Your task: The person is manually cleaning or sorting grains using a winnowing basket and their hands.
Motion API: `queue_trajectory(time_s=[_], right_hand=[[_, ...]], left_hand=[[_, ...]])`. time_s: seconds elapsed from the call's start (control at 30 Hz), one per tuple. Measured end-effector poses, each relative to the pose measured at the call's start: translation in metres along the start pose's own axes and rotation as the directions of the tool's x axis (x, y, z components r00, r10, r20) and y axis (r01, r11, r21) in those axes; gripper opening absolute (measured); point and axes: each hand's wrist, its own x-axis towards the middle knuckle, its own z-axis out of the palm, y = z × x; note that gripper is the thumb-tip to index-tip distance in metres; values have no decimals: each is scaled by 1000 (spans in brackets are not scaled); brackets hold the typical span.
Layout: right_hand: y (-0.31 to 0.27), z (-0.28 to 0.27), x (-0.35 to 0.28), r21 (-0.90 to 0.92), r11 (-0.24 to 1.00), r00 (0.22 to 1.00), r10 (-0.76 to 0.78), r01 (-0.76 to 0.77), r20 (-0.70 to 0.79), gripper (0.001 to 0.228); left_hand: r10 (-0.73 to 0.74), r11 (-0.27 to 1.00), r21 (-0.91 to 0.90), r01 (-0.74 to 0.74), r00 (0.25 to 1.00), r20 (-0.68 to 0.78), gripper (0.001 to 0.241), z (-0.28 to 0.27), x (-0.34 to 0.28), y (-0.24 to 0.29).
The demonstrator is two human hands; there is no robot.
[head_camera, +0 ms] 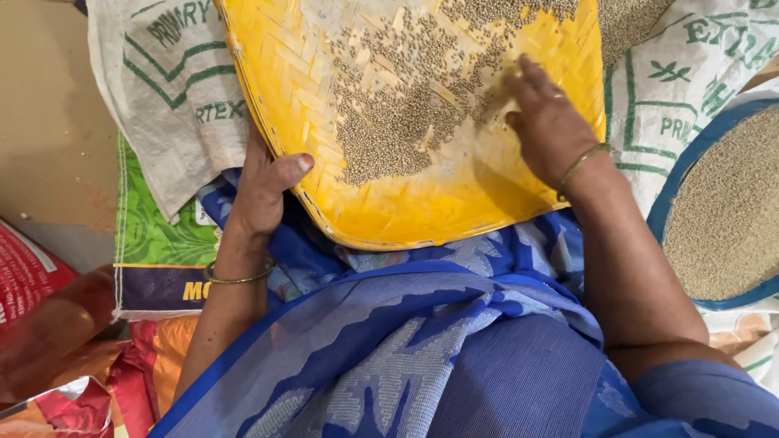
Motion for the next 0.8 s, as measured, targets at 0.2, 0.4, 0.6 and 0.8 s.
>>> queue_trajectory(time_s=[0.2,0.4,0.6,0.8], right_hand=[[14,15,-5,53,986,985,161,-158,-62,55],[-15,58,5,15,1000,997,4,-3,-71,57],[-91,60,3,264,885,899,-423,383,115,52],[-43,50,15,115,957,963,-269,267,2,48]], left_hand=[[0,1000,5,0,1000,-2,100,0,-1,-2],[4,1000,19,-4,1000,1,99,-1,-1,-2],[-8,1000,13,8,1000,5,99,0,0,-2],[19,1000,15,-19,1000,2,100,-3,-1,-2]])
